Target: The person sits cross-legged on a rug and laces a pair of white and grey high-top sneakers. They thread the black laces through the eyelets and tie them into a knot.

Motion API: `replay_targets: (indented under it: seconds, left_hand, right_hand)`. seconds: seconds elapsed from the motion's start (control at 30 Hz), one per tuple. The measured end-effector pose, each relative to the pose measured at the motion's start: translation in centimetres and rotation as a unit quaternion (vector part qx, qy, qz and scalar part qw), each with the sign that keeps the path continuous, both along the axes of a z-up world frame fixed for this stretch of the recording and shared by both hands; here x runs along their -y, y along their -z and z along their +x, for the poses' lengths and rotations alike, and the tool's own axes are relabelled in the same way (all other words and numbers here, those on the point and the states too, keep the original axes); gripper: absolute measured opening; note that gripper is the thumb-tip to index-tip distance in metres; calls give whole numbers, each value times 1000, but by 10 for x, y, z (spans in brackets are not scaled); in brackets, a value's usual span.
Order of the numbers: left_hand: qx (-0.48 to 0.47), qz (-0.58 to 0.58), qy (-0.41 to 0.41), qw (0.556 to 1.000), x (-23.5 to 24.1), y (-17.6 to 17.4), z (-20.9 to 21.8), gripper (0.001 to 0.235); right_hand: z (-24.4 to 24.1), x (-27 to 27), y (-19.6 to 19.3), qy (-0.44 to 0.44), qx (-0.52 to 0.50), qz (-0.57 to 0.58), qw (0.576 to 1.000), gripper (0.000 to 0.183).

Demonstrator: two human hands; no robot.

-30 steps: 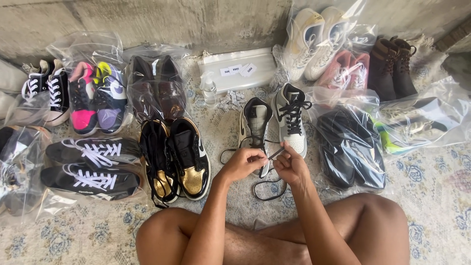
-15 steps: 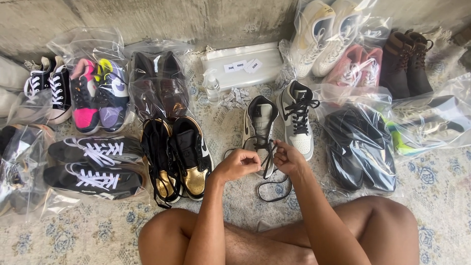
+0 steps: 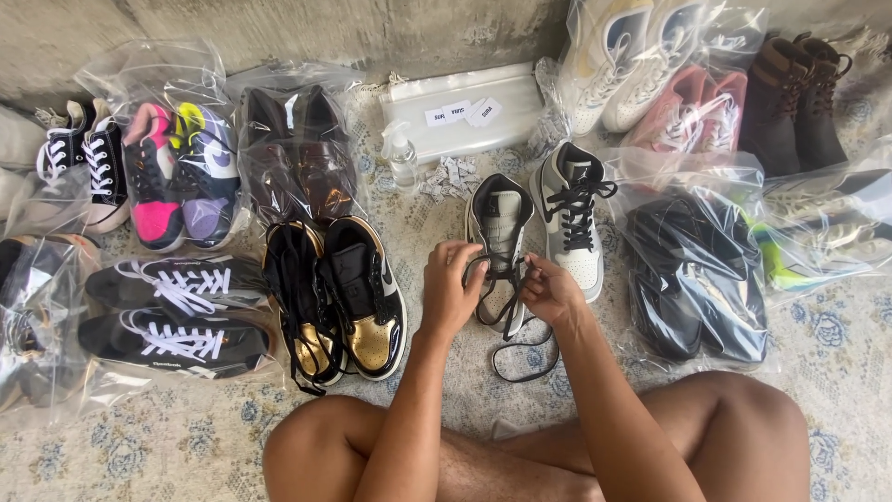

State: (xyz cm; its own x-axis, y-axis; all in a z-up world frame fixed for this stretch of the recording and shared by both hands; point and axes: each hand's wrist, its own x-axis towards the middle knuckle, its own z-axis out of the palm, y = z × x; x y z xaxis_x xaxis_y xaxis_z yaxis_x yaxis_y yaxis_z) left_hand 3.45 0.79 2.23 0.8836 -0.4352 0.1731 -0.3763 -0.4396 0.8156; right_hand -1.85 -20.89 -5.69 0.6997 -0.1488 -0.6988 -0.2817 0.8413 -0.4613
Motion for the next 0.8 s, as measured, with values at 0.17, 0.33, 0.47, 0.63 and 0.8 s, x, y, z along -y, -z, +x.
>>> replay_targets:
  seconds: [0.17, 0.33, 0.47, 0.63, 0.8]
  left_hand:
    - [80, 84, -8, 993, 18, 5, -8, 25]
    - [104, 113, -33, 988, 34, 31, -9, 20]
    - [95, 110, -57, 988, 34, 40, -8, 19]
    - [88, 95, -74, 989, 38, 46, -8, 19]
    - [47, 106, -65, 991, 38, 30, -11, 11]
  right_hand:
    - [0, -1, 5, -3, 0, -26, 1000, 13]
    - [-1, -10, 3, -2, -8, -52, 999, 14]
    - [-3, -15, -5, 9, -1, -56, 998, 13]
    - [-6, -14, 0, 21, 5, -63, 998, 12]
    - [-9, -13, -2, 26, 13, -69, 997, 11]
